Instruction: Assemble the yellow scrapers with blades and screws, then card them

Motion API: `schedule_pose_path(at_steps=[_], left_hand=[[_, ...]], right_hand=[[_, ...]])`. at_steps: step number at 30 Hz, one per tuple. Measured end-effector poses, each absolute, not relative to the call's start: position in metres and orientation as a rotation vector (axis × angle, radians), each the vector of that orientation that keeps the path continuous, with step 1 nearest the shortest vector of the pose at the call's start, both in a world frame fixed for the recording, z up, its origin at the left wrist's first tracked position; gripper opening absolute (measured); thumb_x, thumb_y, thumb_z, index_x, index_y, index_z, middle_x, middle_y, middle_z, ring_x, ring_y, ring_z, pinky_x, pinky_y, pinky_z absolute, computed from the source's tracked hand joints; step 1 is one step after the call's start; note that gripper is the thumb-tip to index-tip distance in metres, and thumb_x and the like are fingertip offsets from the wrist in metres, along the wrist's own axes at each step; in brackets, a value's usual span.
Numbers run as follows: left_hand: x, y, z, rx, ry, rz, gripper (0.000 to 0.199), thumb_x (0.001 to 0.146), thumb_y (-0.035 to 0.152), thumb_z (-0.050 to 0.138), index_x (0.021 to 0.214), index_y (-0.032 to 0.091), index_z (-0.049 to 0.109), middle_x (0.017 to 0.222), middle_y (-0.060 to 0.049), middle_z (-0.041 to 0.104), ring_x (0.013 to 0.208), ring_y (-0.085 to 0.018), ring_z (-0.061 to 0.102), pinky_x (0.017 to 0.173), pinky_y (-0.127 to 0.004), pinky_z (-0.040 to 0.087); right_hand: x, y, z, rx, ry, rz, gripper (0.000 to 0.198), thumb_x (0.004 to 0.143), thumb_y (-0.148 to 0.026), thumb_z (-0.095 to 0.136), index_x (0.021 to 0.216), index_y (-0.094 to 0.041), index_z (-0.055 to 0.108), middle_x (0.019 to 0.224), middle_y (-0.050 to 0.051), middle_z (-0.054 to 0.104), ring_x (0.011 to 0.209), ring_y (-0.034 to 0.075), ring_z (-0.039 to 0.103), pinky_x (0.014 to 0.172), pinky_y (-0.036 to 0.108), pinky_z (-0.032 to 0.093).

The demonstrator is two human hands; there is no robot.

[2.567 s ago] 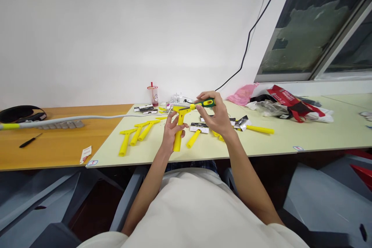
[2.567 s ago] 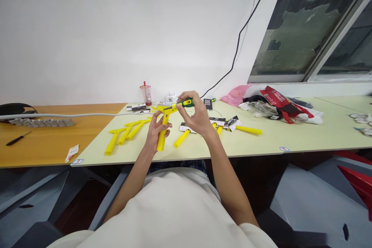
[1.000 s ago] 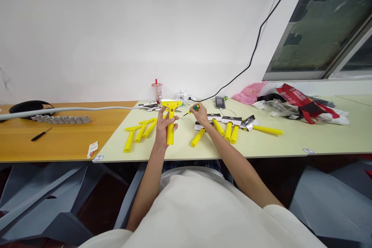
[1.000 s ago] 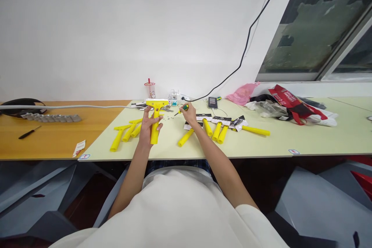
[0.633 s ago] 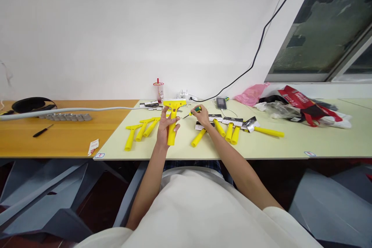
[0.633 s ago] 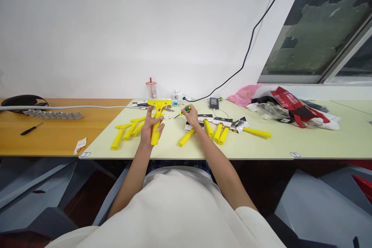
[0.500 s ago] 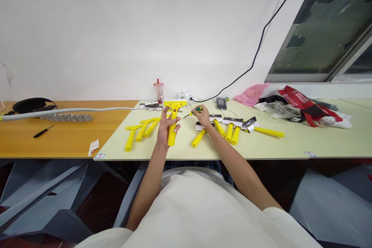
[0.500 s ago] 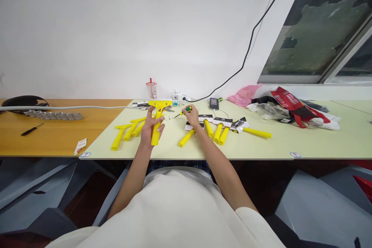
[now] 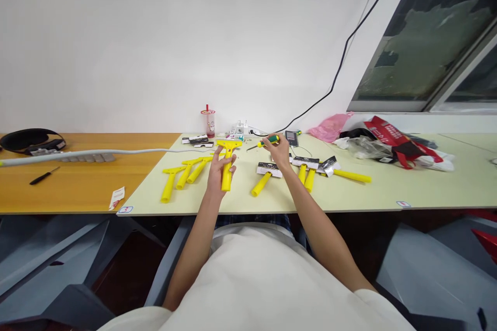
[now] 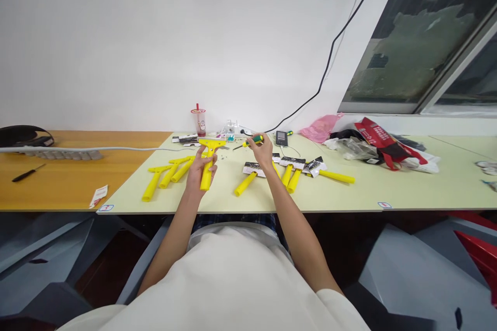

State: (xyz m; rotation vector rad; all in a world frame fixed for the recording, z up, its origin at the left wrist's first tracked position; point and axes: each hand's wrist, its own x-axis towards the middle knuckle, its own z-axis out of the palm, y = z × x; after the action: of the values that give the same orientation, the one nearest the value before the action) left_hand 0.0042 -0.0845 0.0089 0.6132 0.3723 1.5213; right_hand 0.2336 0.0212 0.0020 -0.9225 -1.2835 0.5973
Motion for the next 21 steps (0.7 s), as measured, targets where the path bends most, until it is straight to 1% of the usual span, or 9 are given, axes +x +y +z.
schedule_pose_path(at_steps=[5,9,12,16,21], left_hand=[[0.017,-0.08,0.001,0.479,0.428,1.392,0.08,0.076,-0.008,0.07,0.145,0.029,0.052,0.145,-0.014,0.067,0.096,-0.012,0.077,0.055,-0.011,0.043],[0.034,-0.085,-0.002,0.423,0.46,1.317,0.08,0.077,-0.009,0.068,0.146,0.028,0.049,0.15,-0.017,0.065,0.098,-0.014,0.079,0.054,-0.011,0.044],[0.045,-0.09,-0.004,0.386,0.462,1.272,0.08,0.077,-0.01,0.067,0.145,0.027,0.048,0.151,-0.018,0.063,0.097,-0.013,0.079,0.053,-0.011,0.045],[0.051,-0.094,-0.003,0.335,0.41,1.228,0.075,0.079,-0.01,0.064,0.142,0.027,0.047,0.153,-0.018,0.062,0.094,-0.011,0.079,0.053,-0.01,0.047],[0.048,-0.097,0.002,0.299,0.358,1.197,0.061,0.084,-0.008,0.059,0.134,0.026,0.048,0.154,-0.019,0.063,0.09,-0.01,0.079,0.052,-0.009,0.048]], right_hand=[[0.253,-0.017,0.033,-0.848,-1.223,0.578,0.056,0.079,-0.069,0.089,0.103,-0.026,0.063,0.104,0.003,0.075,0.095,0.022,0.082,0.09,0.043,0.073],[0.261,-0.04,0.049,-0.823,-1.25,0.57,0.054,0.079,-0.066,0.092,0.103,-0.026,0.064,0.101,0.003,0.076,0.102,0.025,0.083,0.092,0.043,0.073],[0.264,-0.05,0.058,-0.795,-1.27,0.575,0.055,0.078,-0.066,0.093,0.102,-0.026,0.065,0.101,0.002,0.076,0.099,0.025,0.083,0.09,0.043,0.073],[0.266,-0.057,0.064,-0.788,-1.285,0.603,0.057,0.074,-0.066,0.096,0.101,-0.025,0.067,0.097,0.002,0.077,0.096,0.026,0.084,0.087,0.043,0.074],[0.266,-0.056,0.063,-0.809,-1.308,0.62,0.06,0.072,-0.069,0.097,0.101,-0.026,0.068,0.097,0.003,0.08,0.098,0.028,0.084,0.086,0.043,0.074]])
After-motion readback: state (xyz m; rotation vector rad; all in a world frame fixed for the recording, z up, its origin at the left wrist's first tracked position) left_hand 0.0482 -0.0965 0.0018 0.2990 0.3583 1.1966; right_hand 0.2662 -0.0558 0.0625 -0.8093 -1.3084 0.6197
